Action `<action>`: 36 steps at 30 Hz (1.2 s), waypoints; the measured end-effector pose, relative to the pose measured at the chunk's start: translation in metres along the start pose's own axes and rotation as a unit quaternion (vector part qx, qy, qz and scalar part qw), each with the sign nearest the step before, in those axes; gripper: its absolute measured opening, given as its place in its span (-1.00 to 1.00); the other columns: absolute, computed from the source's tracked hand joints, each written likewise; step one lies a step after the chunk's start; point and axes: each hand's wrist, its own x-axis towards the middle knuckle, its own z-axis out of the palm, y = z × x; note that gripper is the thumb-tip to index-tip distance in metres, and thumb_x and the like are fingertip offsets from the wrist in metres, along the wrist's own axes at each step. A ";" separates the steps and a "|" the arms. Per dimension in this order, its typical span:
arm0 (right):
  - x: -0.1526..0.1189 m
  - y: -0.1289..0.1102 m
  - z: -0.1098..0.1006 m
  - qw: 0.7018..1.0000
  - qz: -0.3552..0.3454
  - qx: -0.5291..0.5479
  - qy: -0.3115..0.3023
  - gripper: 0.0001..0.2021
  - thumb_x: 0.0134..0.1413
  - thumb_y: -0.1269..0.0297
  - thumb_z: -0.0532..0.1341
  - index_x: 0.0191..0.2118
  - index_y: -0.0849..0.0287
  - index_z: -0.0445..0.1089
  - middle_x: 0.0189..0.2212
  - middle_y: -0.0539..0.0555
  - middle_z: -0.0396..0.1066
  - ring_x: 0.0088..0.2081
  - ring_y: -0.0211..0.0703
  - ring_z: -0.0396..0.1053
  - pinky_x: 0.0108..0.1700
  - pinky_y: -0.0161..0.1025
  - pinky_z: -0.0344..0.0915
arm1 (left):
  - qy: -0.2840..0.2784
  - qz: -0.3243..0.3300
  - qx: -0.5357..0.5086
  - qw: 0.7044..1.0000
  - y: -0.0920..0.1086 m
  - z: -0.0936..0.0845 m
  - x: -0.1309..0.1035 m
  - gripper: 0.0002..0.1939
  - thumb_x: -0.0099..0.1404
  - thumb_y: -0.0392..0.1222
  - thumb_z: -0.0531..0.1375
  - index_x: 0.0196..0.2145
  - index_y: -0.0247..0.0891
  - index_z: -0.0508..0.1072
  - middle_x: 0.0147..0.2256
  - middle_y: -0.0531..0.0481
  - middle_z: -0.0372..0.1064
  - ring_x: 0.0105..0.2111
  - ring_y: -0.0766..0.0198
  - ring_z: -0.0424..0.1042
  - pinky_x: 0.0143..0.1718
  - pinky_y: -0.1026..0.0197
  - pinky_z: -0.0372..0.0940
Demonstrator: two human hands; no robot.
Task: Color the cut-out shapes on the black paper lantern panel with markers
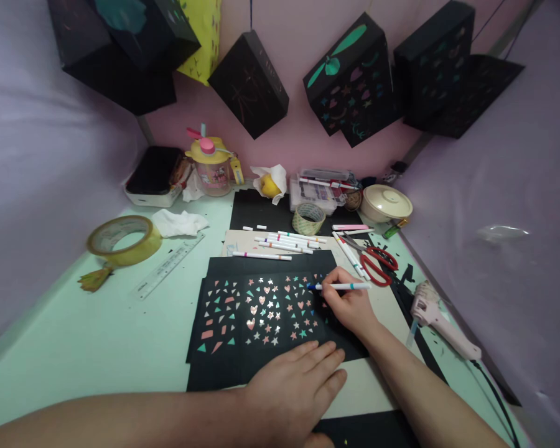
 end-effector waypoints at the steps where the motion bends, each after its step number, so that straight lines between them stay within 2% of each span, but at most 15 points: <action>1: 0.000 0.000 0.000 1.000 -0.002 -0.001 0.001 -0.89 0.06 0.36 0.13 -0.47 0.12 0.23 -0.66 -0.10 0.27 -0.61 -0.30 0.27 -0.56 -0.35 0.17 | 0.001 0.000 0.002 1.000 0.000 0.001 0.000 -0.30 0.34 0.16 0.02 0.24 -0.39 0.06 0.29 -0.21 -0.14 0.29 0.08 -0.14 0.28 0.08 -0.22; 11: 0.001 -0.001 0.000 1.000 0.000 0.002 -0.005 -0.89 0.07 0.34 0.12 -0.46 0.12 0.23 -0.63 -0.08 0.29 -0.60 -0.29 0.28 -0.55 -0.35 0.19 | 0.002 -0.002 -0.013 1.000 -0.002 0.004 -0.001 -0.29 0.34 0.18 0.01 0.25 -0.37 0.03 0.30 -0.20 -0.15 0.29 0.09 -0.16 0.28 0.08 -0.21; 17: 0.001 -0.002 0.000 1.000 0.012 -0.005 0.021 -0.90 0.06 0.34 0.12 -0.46 0.12 0.24 -0.64 -0.09 0.28 -0.60 -0.29 0.27 -0.57 -0.37 0.18 | 0.011 0.005 -0.020 1.000 -0.004 0.009 -0.003 -0.28 0.34 0.15 0.02 0.27 -0.37 -0.01 0.30 -0.19 -0.16 0.30 0.09 -0.18 0.28 0.07 -0.19; 22: 0.000 -0.002 0.000 1.000 0.004 0.008 0.000 -0.89 0.07 0.33 0.13 -0.46 0.12 0.23 -0.64 -0.09 0.27 -0.61 -0.30 0.27 -0.57 -0.36 0.18 | 0.005 0.004 -0.017 1.000 -0.004 0.009 -0.001 -0.29 0.35 0.17 0.00 0.25 -0.39 0.02 0.30 -0.22 -0.15 0.29 0.08 -0.15 0.27 0.05 -0.17; 28: 0.001 -0.003 0.002 0.999 0.004 -0.012 0.033 -0.89 0.07 0.33 0.12 -0.46 0.12 0.24 -0.65 -0.09 0.27 -0.61 -0.30 0.26 -0.58 -0.36 0.17 | 0.008 0.004 -0.009 1.000 -0.004 0.011 -0.002 -0.28 0.34 0.16 0.02 0.26 -0.39 0.00 0.30 -0.21 -0.16 0.29 0.09 -0.17 0.28 0.07 -0.20; 33: 0.001 -0.003 0.001 1.000 -0.003 -0.005 0.004 -0.89 0.07 0.33 0.12 -0.46 0.12 0.24 -0.66 -0.09 0.27 -0.62 -0.29 0.26 -0.57 -0.35 0.18 | 0.009 0.011 -0.007 1.000 -0.005 0.013 -0.002 -0.28 0.33 0.15 0.02 0.26 -0.39 -0.02 0.30 -0.20 -0.18 0.29 0.08 -0.17 0.28 0.07 -0.19; 36: 0.001 -0.003 0.001 1.000 -0.013 -0.015 0.018 -0.89 0.06 0.34 0.11 -0.47 0.11 0.24 -0.65 -0.09 0.28 -0.61 -0.29 0.26 -0.54 -0.34 0.19 | 0.010 0.010 -0.015 1.000 -0.006 0.013 -0.002 -0.28 0.34 0.14 0.01 0.27 -0.37 -0.03 0.30 -0.20 -0.18 0.29 0.08 -0.17 0.27 0.06 -0.17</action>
